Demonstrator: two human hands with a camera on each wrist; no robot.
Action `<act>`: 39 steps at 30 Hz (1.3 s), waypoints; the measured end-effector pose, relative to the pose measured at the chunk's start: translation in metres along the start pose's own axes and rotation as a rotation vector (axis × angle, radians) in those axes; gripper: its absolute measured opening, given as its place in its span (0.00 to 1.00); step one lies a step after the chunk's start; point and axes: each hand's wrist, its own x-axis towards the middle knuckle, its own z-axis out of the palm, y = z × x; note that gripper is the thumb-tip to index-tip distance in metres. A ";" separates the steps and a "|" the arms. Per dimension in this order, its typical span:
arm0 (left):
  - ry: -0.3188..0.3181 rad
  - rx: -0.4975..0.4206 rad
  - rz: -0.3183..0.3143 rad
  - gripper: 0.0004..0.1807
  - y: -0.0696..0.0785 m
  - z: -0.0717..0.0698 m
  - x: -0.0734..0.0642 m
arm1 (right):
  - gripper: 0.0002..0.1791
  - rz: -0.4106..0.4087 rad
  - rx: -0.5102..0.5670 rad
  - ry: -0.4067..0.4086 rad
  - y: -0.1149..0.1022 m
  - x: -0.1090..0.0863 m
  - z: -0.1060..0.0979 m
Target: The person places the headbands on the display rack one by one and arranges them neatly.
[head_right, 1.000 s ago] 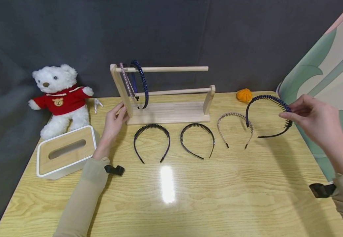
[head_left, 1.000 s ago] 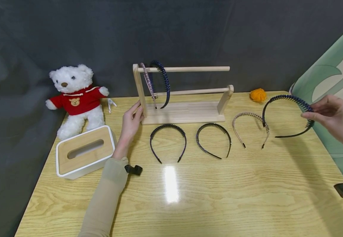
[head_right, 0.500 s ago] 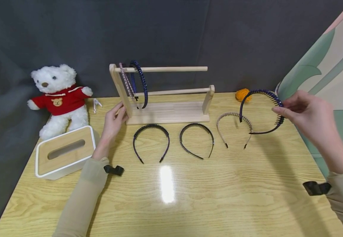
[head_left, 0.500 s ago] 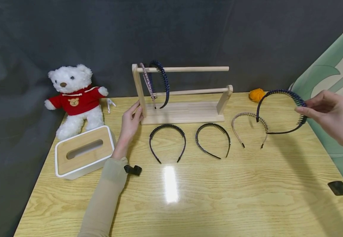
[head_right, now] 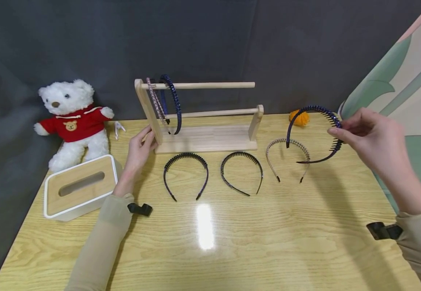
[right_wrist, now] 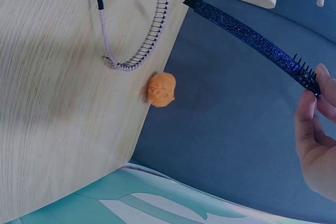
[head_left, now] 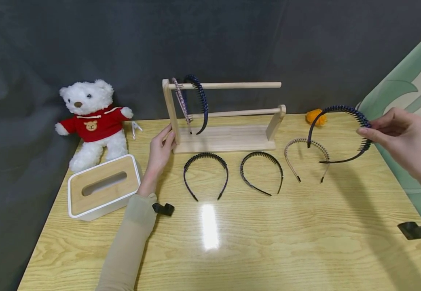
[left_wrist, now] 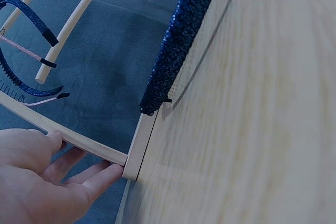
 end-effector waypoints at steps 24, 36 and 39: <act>0.005 -0.002 -0.002 0.25 0.003 0.002 -0.001 | 0.07 0.013 0.108 0.006 -0.025 0.005 0.000; -0.001 0.000 -0.007 0.25 0.000 0.001 -0.001 | 0.11 -0.039 0.178 0.033 -0.039 0.015 0.001; 0.002 0.000 -0.007 0.25 -0.001 0.001 0.000 | 0.10 -0.050 0.190 0.030 -0.041 0.017 0.001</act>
